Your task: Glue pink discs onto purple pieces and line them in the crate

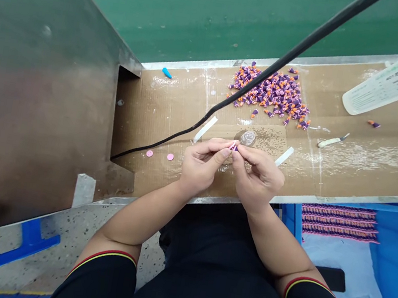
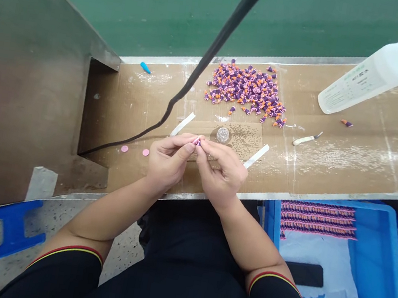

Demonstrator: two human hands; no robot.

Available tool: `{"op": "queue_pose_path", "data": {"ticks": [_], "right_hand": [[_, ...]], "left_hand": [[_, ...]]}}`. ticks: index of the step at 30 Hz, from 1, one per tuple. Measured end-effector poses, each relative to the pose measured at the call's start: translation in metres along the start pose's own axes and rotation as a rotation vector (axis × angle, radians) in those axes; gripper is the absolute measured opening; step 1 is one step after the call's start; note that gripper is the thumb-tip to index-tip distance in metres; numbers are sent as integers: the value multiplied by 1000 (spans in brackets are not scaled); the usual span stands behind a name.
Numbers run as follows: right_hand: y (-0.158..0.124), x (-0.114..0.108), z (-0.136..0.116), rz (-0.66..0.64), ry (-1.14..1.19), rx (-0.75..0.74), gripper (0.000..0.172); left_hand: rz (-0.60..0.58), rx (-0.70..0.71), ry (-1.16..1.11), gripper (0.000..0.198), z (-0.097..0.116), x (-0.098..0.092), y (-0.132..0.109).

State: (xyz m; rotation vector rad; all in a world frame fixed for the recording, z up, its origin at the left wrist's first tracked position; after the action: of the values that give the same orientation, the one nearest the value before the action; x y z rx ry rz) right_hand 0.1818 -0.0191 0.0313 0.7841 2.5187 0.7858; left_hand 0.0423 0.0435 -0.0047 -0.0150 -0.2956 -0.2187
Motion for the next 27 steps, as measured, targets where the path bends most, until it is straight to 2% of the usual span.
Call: {"op": "queue_pose_path", "data": {"ticks": [6,10,16,23,25,27], "right_hand": [[0,-3,-11,43,14,-51,7],[0,-7,-12,70,62,-58,9],[1,-11,-11,75,112,-79,19],[-1,-10,-14,79,110,-61,15],[1,-14,-12,47,130,-33,13],[6,-23,-3,-41,126,18,10]], "left_hand": [[1,220,141,11,17,2,-4],[-54,356,186,17,22,6,-10],[-78,294,182,19,16,9,-11],[-101,330,143,22,16,12,-14],[-157,319,135,28,13,18,-17],[-195,296,122,38,8,22,-19]]}}
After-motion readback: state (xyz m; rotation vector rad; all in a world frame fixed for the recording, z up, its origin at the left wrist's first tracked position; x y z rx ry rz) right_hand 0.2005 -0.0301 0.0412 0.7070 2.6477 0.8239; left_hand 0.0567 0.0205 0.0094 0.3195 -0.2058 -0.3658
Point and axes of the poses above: each hand's wrist, its own y-axis towards the middle knuckle, its own x-axis out of the palm, z = x × y, the point moved 8 cm from there along y, towards the middle knuckle, and after that the axes turned 6 degrees about -x, right-handed, at the moved point
